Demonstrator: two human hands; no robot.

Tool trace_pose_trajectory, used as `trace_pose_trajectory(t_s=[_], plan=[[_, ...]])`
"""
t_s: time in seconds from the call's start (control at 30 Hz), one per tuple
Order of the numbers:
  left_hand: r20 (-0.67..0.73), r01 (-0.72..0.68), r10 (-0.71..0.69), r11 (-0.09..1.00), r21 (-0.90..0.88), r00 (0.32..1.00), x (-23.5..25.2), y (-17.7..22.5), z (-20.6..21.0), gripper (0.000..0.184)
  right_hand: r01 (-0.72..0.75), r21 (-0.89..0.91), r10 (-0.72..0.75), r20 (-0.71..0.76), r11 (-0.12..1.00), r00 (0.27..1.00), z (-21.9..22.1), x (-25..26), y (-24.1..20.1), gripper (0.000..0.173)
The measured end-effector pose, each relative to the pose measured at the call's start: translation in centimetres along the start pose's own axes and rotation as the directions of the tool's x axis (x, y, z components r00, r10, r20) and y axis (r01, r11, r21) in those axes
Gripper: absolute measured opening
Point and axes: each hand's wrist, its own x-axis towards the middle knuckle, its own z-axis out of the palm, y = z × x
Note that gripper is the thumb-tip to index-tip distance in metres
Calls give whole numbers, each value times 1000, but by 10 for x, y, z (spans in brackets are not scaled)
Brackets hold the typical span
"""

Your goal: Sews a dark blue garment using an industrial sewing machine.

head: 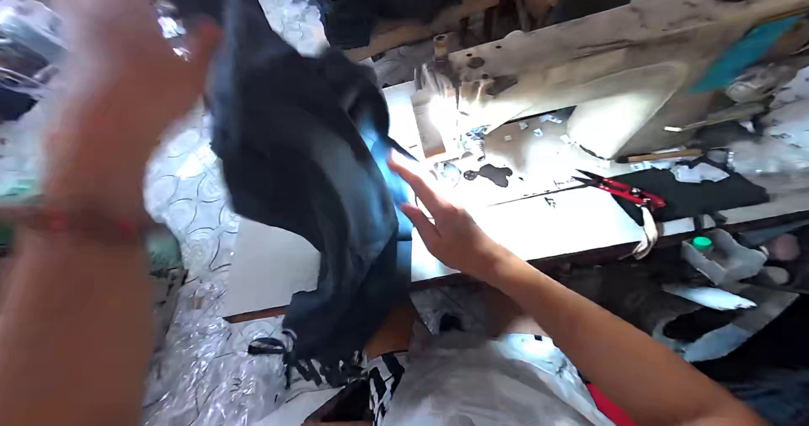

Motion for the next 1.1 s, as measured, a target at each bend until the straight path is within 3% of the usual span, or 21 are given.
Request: trace_pose_trajectory(t_s=[0.07,0.1,0.13,0.17,0.23,0.3,0.37,0.43,0.5,0.6,0.67,0.73,0.77,0.83,0.9,0.97,1.03,1.1], plan=[[330,-4,22,998,-58,944,-101,31,35,47,-82,-96,90,81,992,993,-1,-65,26,28],[470,68,-10,992,-106,883,-142,39,58,44,-157,-90,171,190,984,967,-5,-96,31,25],[585,157,-46,978,-140,810,-178,42,81,53,-241,-62,247,352,969,903,-11,-120,32,26],[618,209,-68,965,-159,783,-207,46,101,64,-346,-27,306,536,938,787,-16,-137,32,28],[541,216,-82,958,-188,837,-241,50,136,74,-538,-31,362,772,843,522,-6,-152,38,41],[502,231,-77,940,-252,861,-250,51,161,64,-642,-60,440,777,764,451,31,-155,50,59],[448,229,-58,914,-336,892,-244,51,171,47,-733,-65,541,720,677,435,72,-145,55,60],[377,217,-64,900,-378,924,-236,46,163,39,-770,-9,553,701,638,450,102,-137,54,53],[317,221,-104,907,-359,943,-233,33,143,35,-737,179,415,730,651,544,111,-133,51,49],[150,230,-205,958,-172,967,-237,1,118,29,-620,472,202,671,627,714,73,-124,37,38],[42,250,-248,966,-64,968,-239,-5,114,32,-561,569,200,573,601,795,41,-118,32,30],[-2,180,-181,979,-92,984,-239,19,118,39,-541,607,237,510,582,827,17,-109,27,23],[16,116,-115,983,-145,993,-238,42,124,38,-540,619,254,493,570,832,8,-102,23,20],[196,-9,77,945,-326,977,-232,89,136,43,-536,640,265,475,551,840,-6,-90,10,17],[448,22,245,859,-512,860,-221,112,154,51,-455,682,157,454,572,877,-12,-83,4,16],[466,27,334,789,-613,820,-216,115,176,28,-363,704,41,429,610,902,-11,-81,9,19],[412,94,281,719,-688,867,-209,110,189,25,-358,671,23,454,649,891,-10,-81,13,19],[383,229,123,624,-747,916,-193,102,182,27,-380,636,9,506,671,862,-8,-82,12,18]])
